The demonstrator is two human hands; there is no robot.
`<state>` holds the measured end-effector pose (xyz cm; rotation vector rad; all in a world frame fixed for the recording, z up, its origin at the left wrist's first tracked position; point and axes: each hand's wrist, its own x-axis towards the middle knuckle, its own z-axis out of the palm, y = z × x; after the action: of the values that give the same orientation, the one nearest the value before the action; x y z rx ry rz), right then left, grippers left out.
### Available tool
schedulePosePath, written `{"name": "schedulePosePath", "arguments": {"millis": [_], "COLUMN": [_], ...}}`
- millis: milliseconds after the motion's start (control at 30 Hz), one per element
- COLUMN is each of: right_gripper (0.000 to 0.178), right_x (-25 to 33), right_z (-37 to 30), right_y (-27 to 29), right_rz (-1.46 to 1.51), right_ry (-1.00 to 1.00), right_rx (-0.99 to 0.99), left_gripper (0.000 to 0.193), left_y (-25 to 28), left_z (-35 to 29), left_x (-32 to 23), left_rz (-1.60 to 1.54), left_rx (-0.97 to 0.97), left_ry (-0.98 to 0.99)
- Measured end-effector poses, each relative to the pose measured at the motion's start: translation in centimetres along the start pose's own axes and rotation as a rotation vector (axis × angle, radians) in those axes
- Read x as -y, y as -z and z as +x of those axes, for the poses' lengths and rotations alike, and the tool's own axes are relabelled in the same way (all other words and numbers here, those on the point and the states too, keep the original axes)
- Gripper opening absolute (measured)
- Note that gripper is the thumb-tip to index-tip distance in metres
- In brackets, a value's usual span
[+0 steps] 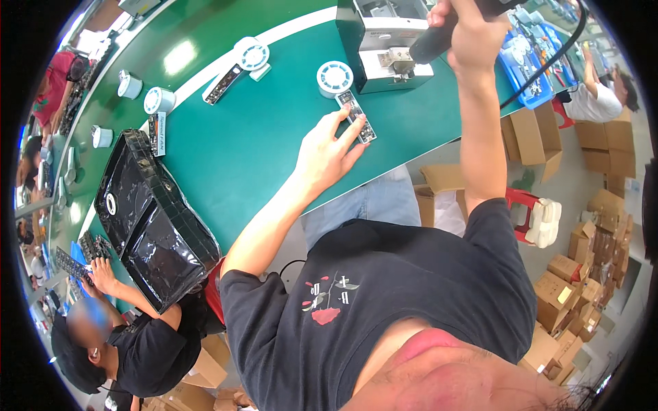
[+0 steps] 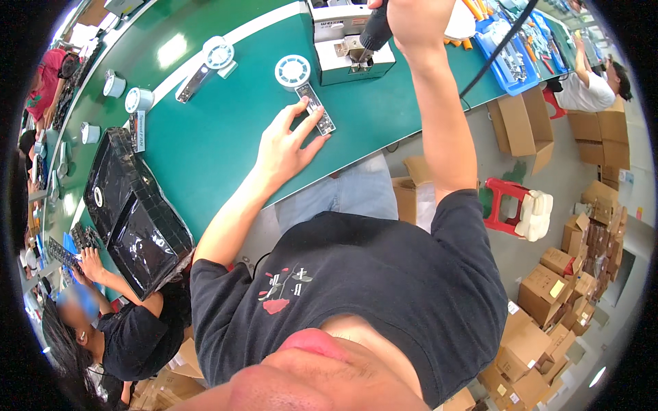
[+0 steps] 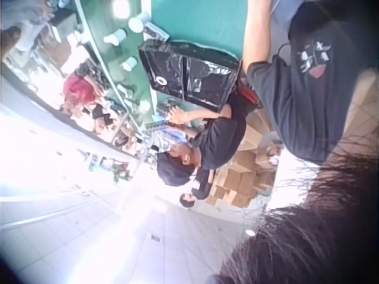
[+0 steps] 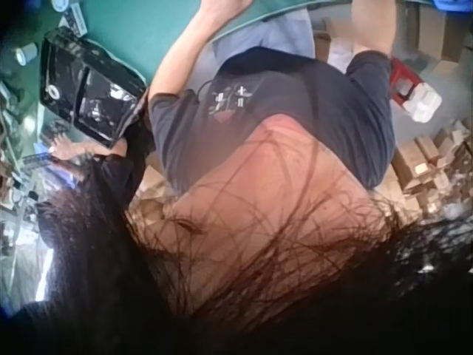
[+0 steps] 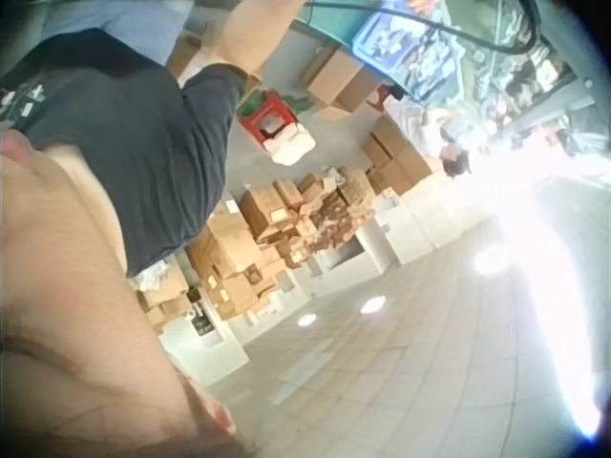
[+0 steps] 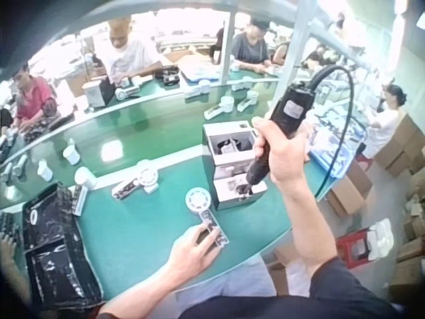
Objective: Assembling circular electronic components on a production line using an electric screwdriver.
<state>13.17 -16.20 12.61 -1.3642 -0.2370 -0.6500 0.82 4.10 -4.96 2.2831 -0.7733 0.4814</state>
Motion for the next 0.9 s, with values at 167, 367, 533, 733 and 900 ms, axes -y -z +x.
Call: {"name": "schedulePosePath", "arguments": {"millis": [167, 367, 533, 733, 900], "right_gripper": [0.008, 0.008, 0.009, 0.009, 0.010], "right_x": [0.7, 3.4, 3.5, 2.9, 2.7], "right_z": [-2.4, -7.8, -10.3, -10.8, -10.7], "right_y": [0.7, 2.0, 0.2, 0.1, 0.1], "right_rz": [0.093, 0.124, 0.049, 0.045, 0.043], "right_ry": [0.005, -0.148, -0.173, -0.171, -0.166], "right_rx": [0.016, 0.144, 0.217, 0.212, 0.219], "left_gripper": [0.055, 0.052, 0.052, 0.052, 0.051], "left_y": [0.0, 0.2, 0.2, 0.1, 0.2], "left_z": [0.0, 0.4, 0.0, 0.2, 0.1], "left_x": [0.1, 0.0, 0.3, 0.1, 0.1], "left_rz": [-0.014, -0.076, -0.065, -0.061, -0.065], "left_rx": [-0.019, -0.022, -0.034, -0.022, -0.008], "left_ry": [0.006, -0.003, 0.007, 0.008, 0.019]}}
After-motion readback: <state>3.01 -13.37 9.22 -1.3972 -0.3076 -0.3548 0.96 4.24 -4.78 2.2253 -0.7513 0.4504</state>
